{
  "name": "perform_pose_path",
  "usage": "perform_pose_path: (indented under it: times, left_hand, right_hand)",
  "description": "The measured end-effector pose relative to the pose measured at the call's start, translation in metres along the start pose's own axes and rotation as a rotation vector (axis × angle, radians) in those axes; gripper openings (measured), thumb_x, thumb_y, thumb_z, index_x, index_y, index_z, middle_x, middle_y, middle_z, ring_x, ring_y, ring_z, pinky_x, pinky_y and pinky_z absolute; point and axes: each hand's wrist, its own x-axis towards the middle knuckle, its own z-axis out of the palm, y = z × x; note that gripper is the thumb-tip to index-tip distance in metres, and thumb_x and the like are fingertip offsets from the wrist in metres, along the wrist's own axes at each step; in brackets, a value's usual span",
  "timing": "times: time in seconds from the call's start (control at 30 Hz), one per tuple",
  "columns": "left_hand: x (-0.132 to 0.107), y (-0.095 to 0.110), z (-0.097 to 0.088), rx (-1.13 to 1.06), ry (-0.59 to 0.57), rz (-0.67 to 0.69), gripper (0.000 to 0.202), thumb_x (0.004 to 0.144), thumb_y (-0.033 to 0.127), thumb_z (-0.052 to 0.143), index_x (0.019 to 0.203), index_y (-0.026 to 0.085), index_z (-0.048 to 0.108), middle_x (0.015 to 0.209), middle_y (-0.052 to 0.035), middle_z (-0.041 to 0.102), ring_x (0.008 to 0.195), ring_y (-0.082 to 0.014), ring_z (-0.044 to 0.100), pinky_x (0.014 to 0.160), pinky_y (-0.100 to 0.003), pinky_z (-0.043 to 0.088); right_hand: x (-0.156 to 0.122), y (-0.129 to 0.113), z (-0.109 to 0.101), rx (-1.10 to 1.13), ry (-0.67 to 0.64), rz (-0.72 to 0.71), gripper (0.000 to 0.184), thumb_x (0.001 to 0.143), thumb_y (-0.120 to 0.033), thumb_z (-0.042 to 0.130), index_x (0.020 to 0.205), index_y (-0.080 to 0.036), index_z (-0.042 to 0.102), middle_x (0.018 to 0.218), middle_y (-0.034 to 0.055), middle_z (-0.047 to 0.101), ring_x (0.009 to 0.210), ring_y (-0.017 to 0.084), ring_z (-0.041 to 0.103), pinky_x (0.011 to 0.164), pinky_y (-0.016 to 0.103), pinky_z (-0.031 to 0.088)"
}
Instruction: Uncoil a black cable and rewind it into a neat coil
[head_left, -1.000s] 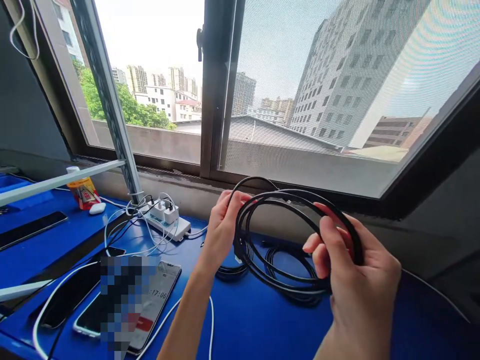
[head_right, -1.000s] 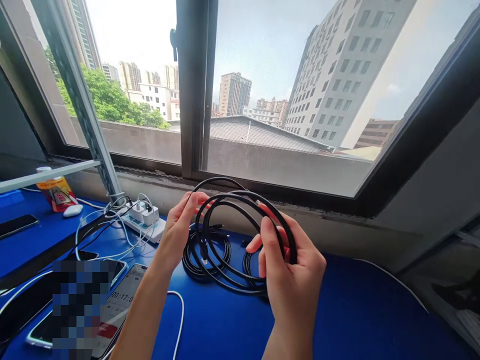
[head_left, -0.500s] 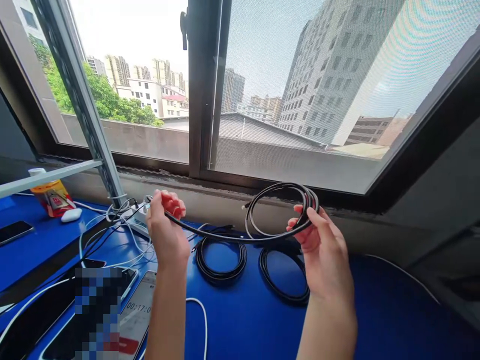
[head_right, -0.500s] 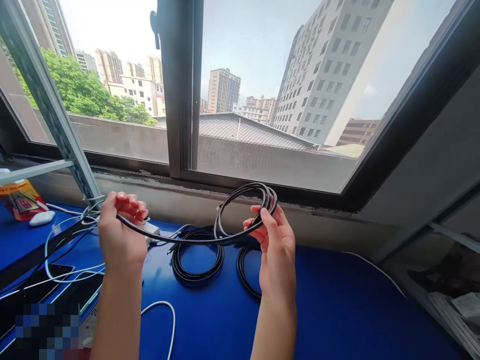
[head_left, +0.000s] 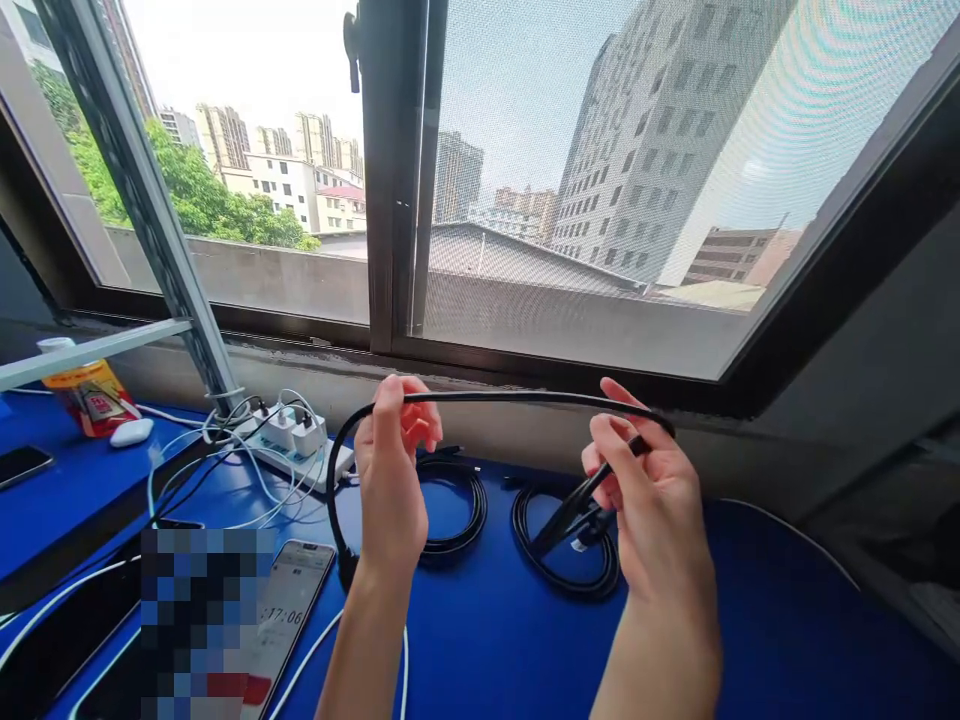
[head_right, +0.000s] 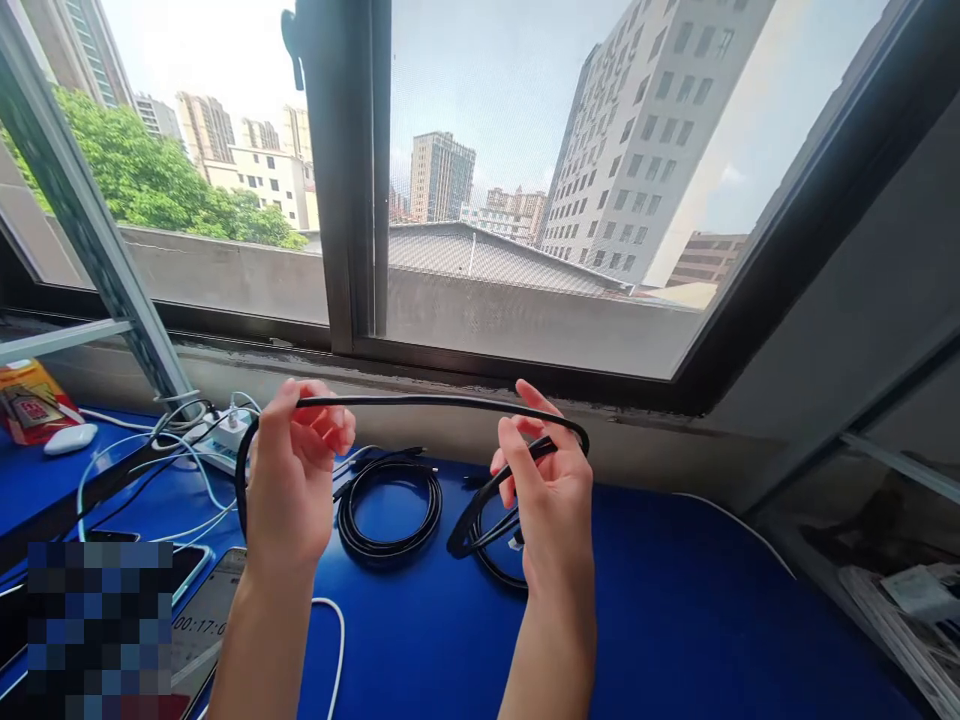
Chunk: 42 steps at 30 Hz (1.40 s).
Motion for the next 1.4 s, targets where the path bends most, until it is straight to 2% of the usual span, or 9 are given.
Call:
perform_pose_path:
  times: [0.1,0.3,0.47,0.6,0.77,0.93,1.07,1.23,1.4]
  left_hand:
    - [-0.002,0.001,0.000,0.119,-0.135,-0.004,0.039,0.078,0.055,0.055,0.060,0.020,0.057,0.051,0.0022,0.049,0.047,-0.0089,0.044,0.047,-0.021,0.038]
    - [0.008,0.003,-0.011,0.383,-0.517,-0.124,0.063,0.079,0.069,0.044,0.046,0.018,0.063,0.053,-0.0063,0.059,0.046,-0.0117,0.048,0.044,-0.024,0.036]
    - [0.006,0.009,-0.017,0.488,-0.467,-0.055,0.051,0.079,0.058,0.053,0.046,0.019,0.059,0.039,-0.0004,0.047,0.037,-0.0092,0.039,0.040,-0.023,0.029]
    - [-0.010,0.018,-0.013,0.696,-0.416,0.108,0.041,0.081,0.051,0.056,0.055,0.019,0.056,0.054,0.0007,0.054,0.053,-0.0107,0.045,0.047,-0.021,0.035]
    - [-0.030,0.012,0.002,0.771,-0.783,-0.064,0.032,0.087,0.052,0.050,0.088,0.022,0.063,0.089,0.0008,0.062,0.075,-0.0118,0.054,0.061,-0.021,0.040]
    - [-0.039,0.004,0.011,0.702,-0.975,-0.272,0.048,0.088,0.058,0.042,0.063,0.018,0.054,0.061,0.0030,0.053,0.057,-0.0096,0.047,0.053,-0.022,0.032]
    - [-0.043,0.007,0.009,0.487,-1.007,-0.432,0.043,0.087,0.050,0.048,0.059,0.018,0.049,0.050,0.0049,0.047,0.049,-0.0079,0.045,0.050,-0.020,0.032]
    - [-0.043,0.012,0.004,0.707,-0.896,-0.306,0.049,0.084,0.054,0.052,0.052,0.017,0.047,0.048,0.0045,0.044,0.048,-0.0075,0.039,0.047,-0.021,0.027]
    - [-0.038,0.013,-0.001,0.556,-1.077,-0.472,0.046,0.075,0.057,0.063,0.057,0.017,0.051,0.052,0.0043,0.050,0.051,-0.0083,0.046,0.047,-0.019,0.029]
  right_hand:
    - [-0.004,-0.001,0.001,0.000,-0.112,-0.011,0.050,0.064,-0.046,0.074,0.108,-0.023,0.066,0.062,-0.0067,0.046,0.041,0.003,0.033,0.036,0.018,0.029]
    - [-0.005,-0.003,-0.008,0.178,-0.206,-0.076,0.058,0.060,-0.043,0.080,0.115,-0.037,0.063,0.092,-0.0031,0.058,0.044,0.000,0.034,0.040,0.019,0.035]
    - [-0.007,-0.008,-0.011,0.215,-0.157,-0.098,0.049,0.070,-0.056,0.070,0.113,-0.035,0.063,0.093,-0.0006,0.061,0.042,0.002,0.036,0.036,0.019,0.030]
    - [-0.006,-0.006,-0.007,0.068,-0.146,-0.066,0.045,0.074,-0.054,0.068,0.110,-0.028,0.062,0.085,-0.0010,0.058,0.040,0.001,0.036,0.035,0.019,0.030]
    - [-0.009,-0.003,-0.004,-0.042,-0.306,0.057,0.053,0.073,-0.057,0.067,0.114,-0.025,0.058,0.078,-0.0030,0.052,0.042,0.002,0.037,0.036,0.018,0.034]
    - [-0.015,-0.007,-0.012,-0.045,-0.477,0.116,0.062,0.076,-0.069,0.057,0.115,-0.021,0.058,0.068,-0.0038,0.049,0.041,0.004,0.038,0.035,0.016,0.031]
    - [-0.012,-0.008,-0.017,-0.151,-0.596,0.204,0.069,0.076,-0.075,0.050,0.113,-0.018,0.061,0.065,-0.0034,0.048,0.041,0.005,0.040,0.037,0.017,0.032]
    - [-0.014,-0.005,-0.012,-0.186,-0.592,0.182,0.074,0.074,-0.079,0.047,0.109,-0.016,0.066,0.058,-0.0040,0.043,0.042,0.005,0.035,0.036,0.017,0.029]
    - [-0.020,-0.006,-0.005,-0.225,-0.557,0.123,0.073,0.078,-0.078,0.042,0.098,-0.015,0.072,0.051,-0.0040,0.038,0.044,0.007,0.036,0.042,0.019,0.032]
